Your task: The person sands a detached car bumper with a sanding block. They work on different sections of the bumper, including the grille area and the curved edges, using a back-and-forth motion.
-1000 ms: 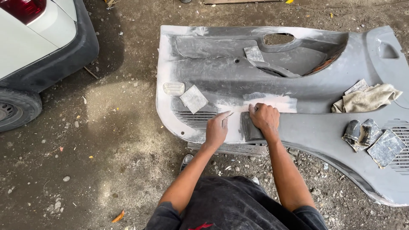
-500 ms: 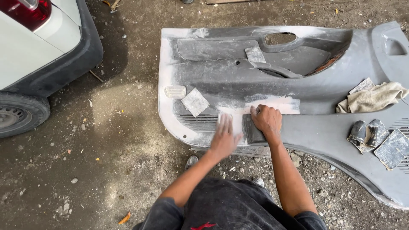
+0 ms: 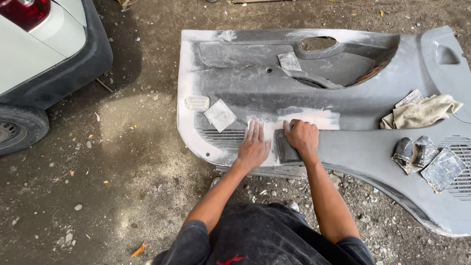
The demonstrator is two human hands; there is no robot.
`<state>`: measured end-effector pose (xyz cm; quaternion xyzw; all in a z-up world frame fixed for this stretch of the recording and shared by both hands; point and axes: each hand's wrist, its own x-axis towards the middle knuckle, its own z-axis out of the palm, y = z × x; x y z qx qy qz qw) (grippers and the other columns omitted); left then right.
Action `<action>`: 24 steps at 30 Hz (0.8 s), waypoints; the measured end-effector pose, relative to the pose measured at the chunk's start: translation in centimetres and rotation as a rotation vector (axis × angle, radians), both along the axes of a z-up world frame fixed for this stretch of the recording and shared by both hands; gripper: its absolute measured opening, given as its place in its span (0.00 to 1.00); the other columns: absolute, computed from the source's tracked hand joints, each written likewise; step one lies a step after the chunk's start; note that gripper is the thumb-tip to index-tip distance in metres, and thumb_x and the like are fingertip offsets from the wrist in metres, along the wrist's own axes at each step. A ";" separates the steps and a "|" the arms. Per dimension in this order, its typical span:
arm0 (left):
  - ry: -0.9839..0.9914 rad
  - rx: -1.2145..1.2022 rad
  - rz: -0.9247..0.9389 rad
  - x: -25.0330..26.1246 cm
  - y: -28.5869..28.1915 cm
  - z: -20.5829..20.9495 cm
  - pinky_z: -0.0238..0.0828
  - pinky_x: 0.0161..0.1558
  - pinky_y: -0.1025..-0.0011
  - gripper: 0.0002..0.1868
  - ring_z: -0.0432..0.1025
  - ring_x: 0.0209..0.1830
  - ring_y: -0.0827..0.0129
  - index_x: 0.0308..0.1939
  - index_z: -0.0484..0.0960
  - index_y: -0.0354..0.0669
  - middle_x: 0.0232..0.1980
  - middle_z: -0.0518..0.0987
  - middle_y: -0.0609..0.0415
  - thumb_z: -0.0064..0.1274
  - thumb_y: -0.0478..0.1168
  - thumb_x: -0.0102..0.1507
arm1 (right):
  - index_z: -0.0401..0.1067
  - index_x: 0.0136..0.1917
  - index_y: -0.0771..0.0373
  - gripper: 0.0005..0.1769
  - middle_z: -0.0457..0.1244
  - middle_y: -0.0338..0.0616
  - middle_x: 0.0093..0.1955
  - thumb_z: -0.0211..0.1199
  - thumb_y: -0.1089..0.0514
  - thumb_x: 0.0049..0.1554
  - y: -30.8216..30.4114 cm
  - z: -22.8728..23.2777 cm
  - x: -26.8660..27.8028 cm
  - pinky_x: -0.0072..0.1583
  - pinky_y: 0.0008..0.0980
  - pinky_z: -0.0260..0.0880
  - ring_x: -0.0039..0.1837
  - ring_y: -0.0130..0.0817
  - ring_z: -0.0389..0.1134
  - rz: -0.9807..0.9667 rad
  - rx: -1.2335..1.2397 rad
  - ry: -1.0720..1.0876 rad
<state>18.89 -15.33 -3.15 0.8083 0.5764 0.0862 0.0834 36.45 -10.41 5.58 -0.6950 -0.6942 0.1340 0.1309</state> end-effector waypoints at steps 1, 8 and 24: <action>-0.003 0.007 0.003 0.5 -1.5 0.0 0.25 0.80 0.50 0.40 0.33 0.84 0.41 0.77 0.40 0.22 0.82 0.38 0.28 0.22 0.55 0.73 | 0.82 0.41 0.59 0.25 0.70 0.57 0.33 0.57 0.38 0.63 0.0 -0.8 0.2 0.52 0.48 0.68 0.36 0.53 0.72 0.003 0.007 -0.003; -0.086 -0.046 -0.066 0.4 -2.0 2.6 0.27 0.81 0.52 0.40 0.34 0.83 0.41 0.77 0.42 0.22 0.82 0.38 0.28 0.24 0.52 0.71 | 0.82 0.41 0.59 0.25 0.70 0.58 0.34 0.58 0.38 0.61 -0.1 0.3 0.4 0.49 0.49 0.70 0.37 0.55 0.72 -0.005 0.020 0.014; -0.116 0.052 -0.069 -1.1 -0.4 1.7 0.34 0.80 0.50 0.37 0.39 0.83 0.40 0.75 0.47 0.19 0.81 0.45 0.26 0.28 0.47 0.71 | 0.83 0.39 0.57 0.23 0.68 0.57 0.30 0.62 0.38 0.60 0.6 -2.5 0.8 0.45 0.47 0.69 0.34 0.53 0.69 0.059 0.248 -0.015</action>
